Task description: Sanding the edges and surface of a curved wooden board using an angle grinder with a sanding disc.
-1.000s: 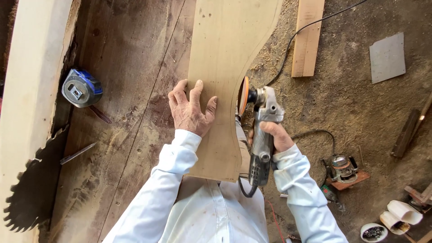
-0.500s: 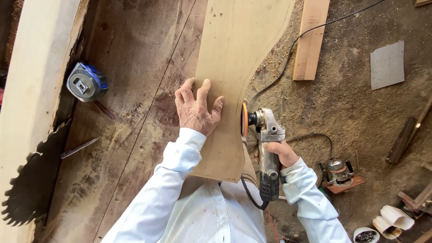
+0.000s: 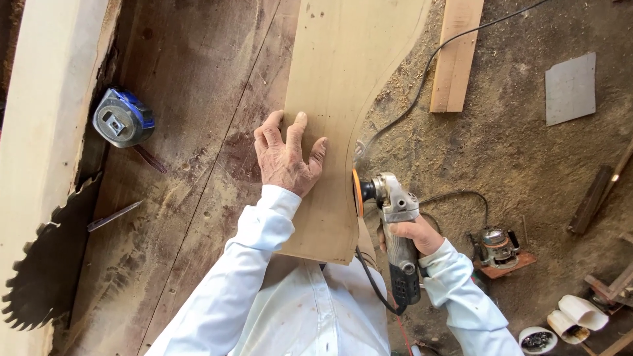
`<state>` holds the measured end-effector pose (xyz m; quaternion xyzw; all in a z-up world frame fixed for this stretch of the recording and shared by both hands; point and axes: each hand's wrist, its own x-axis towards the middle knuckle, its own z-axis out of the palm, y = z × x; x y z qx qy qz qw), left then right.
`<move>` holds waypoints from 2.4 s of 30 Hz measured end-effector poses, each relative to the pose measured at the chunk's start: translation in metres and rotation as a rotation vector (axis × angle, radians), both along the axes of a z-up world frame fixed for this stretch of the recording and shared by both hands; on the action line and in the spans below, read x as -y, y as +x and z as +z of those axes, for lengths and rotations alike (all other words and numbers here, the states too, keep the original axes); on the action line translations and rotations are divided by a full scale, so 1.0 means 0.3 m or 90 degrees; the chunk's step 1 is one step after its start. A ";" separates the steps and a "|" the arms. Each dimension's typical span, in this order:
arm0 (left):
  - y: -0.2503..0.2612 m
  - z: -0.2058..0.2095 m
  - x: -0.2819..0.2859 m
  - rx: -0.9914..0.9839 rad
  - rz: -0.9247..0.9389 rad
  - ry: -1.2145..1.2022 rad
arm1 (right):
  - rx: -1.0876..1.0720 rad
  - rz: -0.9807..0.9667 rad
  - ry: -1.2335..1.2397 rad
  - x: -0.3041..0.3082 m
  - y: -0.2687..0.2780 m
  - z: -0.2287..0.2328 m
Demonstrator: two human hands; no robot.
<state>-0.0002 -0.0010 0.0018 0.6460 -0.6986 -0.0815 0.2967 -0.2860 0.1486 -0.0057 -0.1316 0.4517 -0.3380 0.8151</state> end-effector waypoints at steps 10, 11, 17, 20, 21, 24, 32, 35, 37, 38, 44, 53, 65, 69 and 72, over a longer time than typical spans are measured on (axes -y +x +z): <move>0.006 -0.007 -0.001 0.015 -0.013 -0.010 | 0.028 0.113 -0.050 -0.039 -0.051 0.065; 0.007 -0.008 -0.001 0.015 -0.018 -0.010 | 0.028 0.108 -0.050 -0.051 -0.059 0.074; 0.009 -0.003 0.003 0.012 -0.032 -0.012 | -0.001 0.143 -0.016 -0.205 -0.132 0.017; 0.008 0.008 0.002 0.015 -0.042 -0.003 | -0.113 0.071 0.014 -0.159 -0.092 0.019; 0.011 0.004 0.001 0.020 -0.047 -0.007 | -0.104 0.054 0.009 -0.144 -0.089 -0.021; 0.013 -0.004 -0.001 0.015 -0.057 -0.004 | -0.088 0.023 -0.009 -0.068 -0.035 -0.009; 0.010 0.002 0.001 0.012 -0.045 -0.007 | 0.006 0.009 0.002 -0.044 -0.028 -0.052; 0.003 0.014 0.005 0.010 -0.045 -0.015 | -0.017 0.059 0.026 -0.049 -0.030 0.033; -0.001 0.021 0.009 0.008 -0.051 -0.017 | -0.004 0.082 0.026 -0.057 -0.043 0.034; -0.003 0.019 0.011 0.008 -0.051 -0.016 | -0.005 0.082 0.027 -0.050 -0.040 0.032; 0.000 0.022 0.007 0.007 -0.053 -0.014 | 0.006 0.034 0.032 0.018 -0.007 0.055; -0.001 0.018 0.006 0.002 -0.047 -0.012 | -0.030 0.085 0.047 -0.104 -0.054 -0.049; 0.005 0.005 0.003 0.013 -0.042 -0.005 | -0.026 -0.021 0.074 0.002 0.003 0.043; 0.003 0.013 0.004 0.009 -0.043 -0.007 | -0.018 0.050 0.048 -0.012 -0.010 0.099; -0.004 0.024 0.007 0.005 -0.042 -0.008 | -0.024 0.049 0.036 -0.030 -0.026 0.064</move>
